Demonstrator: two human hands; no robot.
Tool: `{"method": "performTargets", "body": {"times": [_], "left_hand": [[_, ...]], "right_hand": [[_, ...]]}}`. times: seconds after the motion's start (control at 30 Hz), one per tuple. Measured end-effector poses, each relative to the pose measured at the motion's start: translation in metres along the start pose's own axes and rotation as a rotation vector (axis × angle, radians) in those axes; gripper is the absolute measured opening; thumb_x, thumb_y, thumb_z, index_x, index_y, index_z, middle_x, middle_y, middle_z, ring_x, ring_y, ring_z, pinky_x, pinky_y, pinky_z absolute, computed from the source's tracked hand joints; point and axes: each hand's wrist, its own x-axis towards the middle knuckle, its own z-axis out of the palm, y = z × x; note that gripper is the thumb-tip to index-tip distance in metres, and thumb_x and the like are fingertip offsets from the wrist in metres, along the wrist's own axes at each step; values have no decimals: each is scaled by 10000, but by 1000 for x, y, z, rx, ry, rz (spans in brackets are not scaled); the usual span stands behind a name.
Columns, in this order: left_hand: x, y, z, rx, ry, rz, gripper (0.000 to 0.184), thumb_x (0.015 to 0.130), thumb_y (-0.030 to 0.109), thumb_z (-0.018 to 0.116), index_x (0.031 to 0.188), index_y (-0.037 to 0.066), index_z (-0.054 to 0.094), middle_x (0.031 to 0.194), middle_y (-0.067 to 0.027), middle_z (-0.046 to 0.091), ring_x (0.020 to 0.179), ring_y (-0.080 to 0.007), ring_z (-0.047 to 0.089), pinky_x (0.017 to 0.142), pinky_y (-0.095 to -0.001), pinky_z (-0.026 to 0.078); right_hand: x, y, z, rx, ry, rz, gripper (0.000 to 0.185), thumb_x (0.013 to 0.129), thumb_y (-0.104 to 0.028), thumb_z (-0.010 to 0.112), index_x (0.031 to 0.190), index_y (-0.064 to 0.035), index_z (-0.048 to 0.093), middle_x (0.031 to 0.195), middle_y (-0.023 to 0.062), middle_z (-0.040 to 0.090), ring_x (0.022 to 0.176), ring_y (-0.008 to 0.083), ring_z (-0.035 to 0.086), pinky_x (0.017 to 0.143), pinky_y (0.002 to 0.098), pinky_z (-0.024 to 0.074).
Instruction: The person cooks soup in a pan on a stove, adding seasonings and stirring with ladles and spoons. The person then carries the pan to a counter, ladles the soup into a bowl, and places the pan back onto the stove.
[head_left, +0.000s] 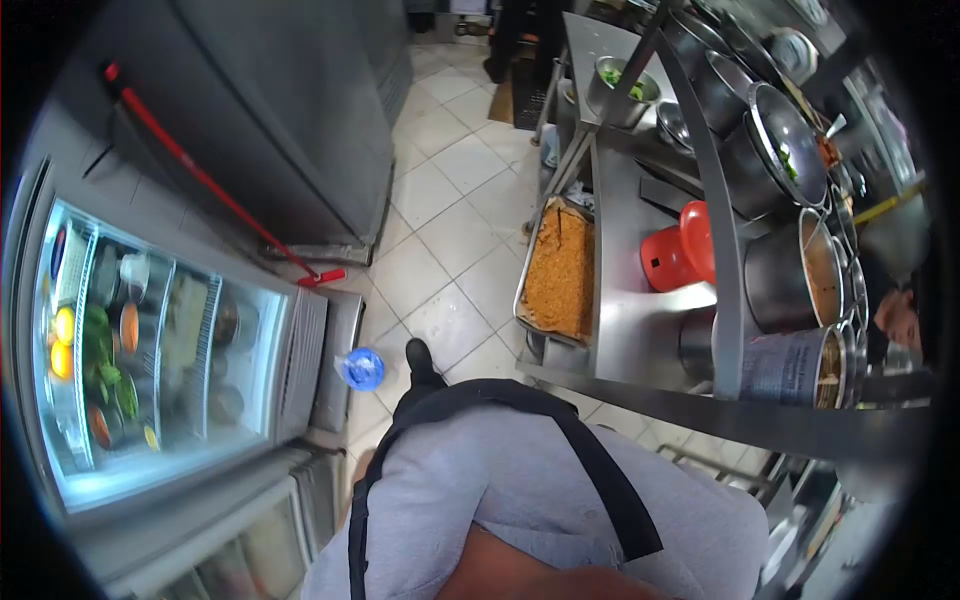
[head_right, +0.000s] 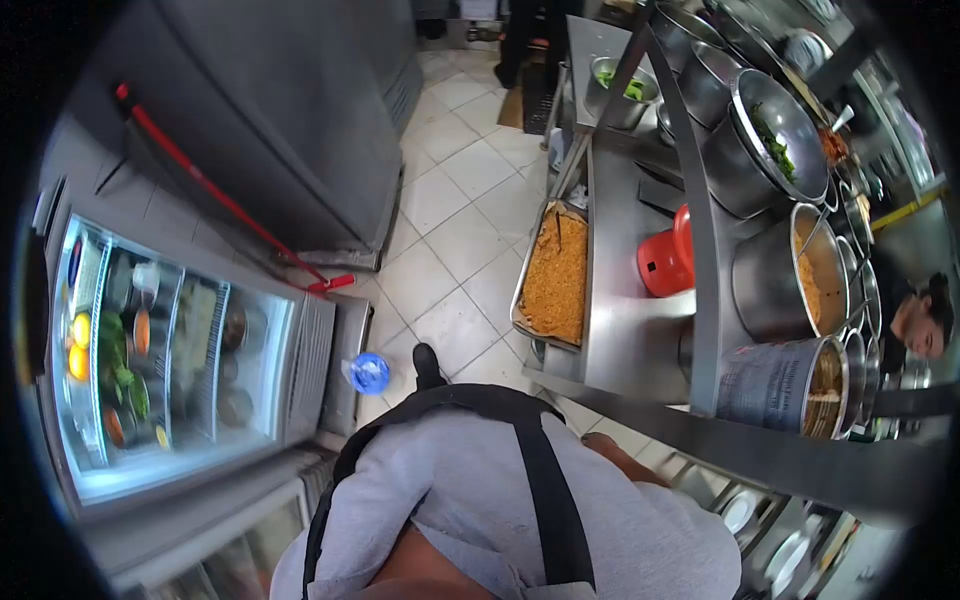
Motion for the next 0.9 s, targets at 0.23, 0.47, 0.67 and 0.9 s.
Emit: {"method": "performTargets", "body": {"times": [0.23,0.47,0.67,0.9], "left_hand": [[105,5,-157,269,-90,158,362,881,386,552,1033,84,682,992,-201,691,986,-381,658,834,-473,509],[199,157,-393,355,108,406,342,902,316,524,1096,56,631,1019,-229,673,999,-400,641,855,-504,498],[233,330,-505,304,200,633,308,856,287,625,1075,72,647,938,-162,695,950,-358,655,836,-445,512],[269,453,-546,419,79,687,339,846,297,651,1108,82,653,955,-139,706,951,-324,662,844,-427,512]], "right_hand": [[-37,-205,-130,457,177,165,314,863,-311,549,929,-60,726,937,206,700,914,381,664,812,437,511],[-15,-308,-333,685,773,110,253,868,-287,603,903,-60,709,873,171,702,809,329,681,730,411,520],[20,-235,-587,858,1427,19,257,905,-271,611,929,-35,709,737,67,686,648,159,655,648,299,504],[68,-130,-779,637,1378,689,423,840,-428,620,1053,-75,712,1092,153,703,999,309,685,866,424,519]]}}
